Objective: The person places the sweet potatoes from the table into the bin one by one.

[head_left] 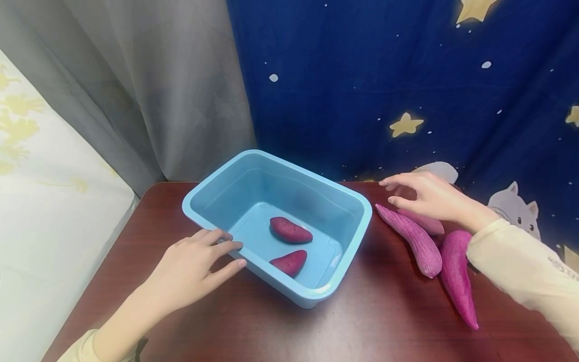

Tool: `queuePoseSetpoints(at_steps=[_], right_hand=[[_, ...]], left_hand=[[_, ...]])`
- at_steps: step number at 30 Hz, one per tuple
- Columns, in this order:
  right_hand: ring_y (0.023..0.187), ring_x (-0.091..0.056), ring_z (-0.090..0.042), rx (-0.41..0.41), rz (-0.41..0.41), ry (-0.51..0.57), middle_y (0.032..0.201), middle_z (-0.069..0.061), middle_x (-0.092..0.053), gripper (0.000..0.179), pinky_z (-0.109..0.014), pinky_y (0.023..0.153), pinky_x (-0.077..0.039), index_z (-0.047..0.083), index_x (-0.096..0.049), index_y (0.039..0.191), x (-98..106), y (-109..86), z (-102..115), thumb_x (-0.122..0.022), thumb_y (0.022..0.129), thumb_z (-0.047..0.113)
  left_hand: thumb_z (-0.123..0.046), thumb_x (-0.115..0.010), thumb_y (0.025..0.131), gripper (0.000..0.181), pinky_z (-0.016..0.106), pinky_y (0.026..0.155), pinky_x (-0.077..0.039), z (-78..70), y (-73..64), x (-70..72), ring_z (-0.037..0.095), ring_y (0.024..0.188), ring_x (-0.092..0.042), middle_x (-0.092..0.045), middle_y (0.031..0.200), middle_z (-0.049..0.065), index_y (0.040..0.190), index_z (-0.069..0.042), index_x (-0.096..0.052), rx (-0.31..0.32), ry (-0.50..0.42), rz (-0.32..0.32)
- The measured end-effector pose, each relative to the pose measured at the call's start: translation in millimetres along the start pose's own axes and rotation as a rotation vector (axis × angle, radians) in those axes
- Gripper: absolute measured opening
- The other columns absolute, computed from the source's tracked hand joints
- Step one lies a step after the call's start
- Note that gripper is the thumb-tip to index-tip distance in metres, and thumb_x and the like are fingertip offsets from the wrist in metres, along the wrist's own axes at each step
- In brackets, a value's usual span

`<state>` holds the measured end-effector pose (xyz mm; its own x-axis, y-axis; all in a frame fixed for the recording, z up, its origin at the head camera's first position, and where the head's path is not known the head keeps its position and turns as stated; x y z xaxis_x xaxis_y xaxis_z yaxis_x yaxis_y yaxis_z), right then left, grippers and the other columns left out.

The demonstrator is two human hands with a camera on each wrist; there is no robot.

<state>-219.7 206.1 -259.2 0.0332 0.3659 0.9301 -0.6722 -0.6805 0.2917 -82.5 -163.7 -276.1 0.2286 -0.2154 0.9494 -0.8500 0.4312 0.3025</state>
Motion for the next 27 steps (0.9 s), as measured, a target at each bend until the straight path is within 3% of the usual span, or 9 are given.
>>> queuePoseSetpoints(at_steps=[10, 19, 27], right_hand=[[0.085, -0.057, -0.014, -0.1, 0.021, 0.004, 0.101, -0.001, -0.061, 0.034, -0.037, 0.07, -0.046, 0.011, -0.059, 0.11, -12.5, -16.5, -17.3, -0.066, 0.077, 0.016], [0.082, -0.059, -0.017, -0.074, 0.026, -0.006, 0.094, -0.004, -0.062, 0.034, -0.038, 0.066, -0.046, 0.007, -0.058, 0.11, -22.6, -27.6, -31.3, -0.066, 0.077, 0.013], [0.084, -0.059, -0.017, -0.146, 0.069, 0.047, 0.093, -0.001, -0.062, 0.034, -0.041, 0.07, -0.047, 0.007, -0.057, 0.111, -35.6, -39.2, -45.8, -0.065, 0.078, 0.012]], left_hand=[[-0.045, -0.061, 0.078, 0.034, 0.032, 0.061, -0.048, 0.2, -0.4, -0.4, 0.014, 0.079, -0.054, -0.057, 0.092, -0.004, 0.098, -0.019, -0.067, 0.001, -0.003, 0.005], [-0.045, -0.061, 0.077, 0.035, 0.033, 0.061, -0.048, 0.6, 0.2, 0.5, 0.014, 0.08, -0.055, -0.057, 0.092, -0.003, 0.098, -0.018, -0.067, 0.003, -0.003, 0.009], [-0.045, -0.062, 0.077, 0.035, 0.033, 0.061, -0.048, 1.3, 0.9, 1.4, 0.015, 0.08, -0.055, -0.057, 0.093, -0.003, 0.098, -0.018, -0.068, 0.007, -0.006, 0.012]])
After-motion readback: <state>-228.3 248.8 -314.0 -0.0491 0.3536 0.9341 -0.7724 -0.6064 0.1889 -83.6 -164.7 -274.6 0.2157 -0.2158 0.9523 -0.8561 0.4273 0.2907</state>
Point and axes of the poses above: each hand's wrist, its own y-axis towards the middle knuckle, its own x-axis out of the back of the hand, z = x × y, the point moved 4 cm from there along y, towards the middle knuckle
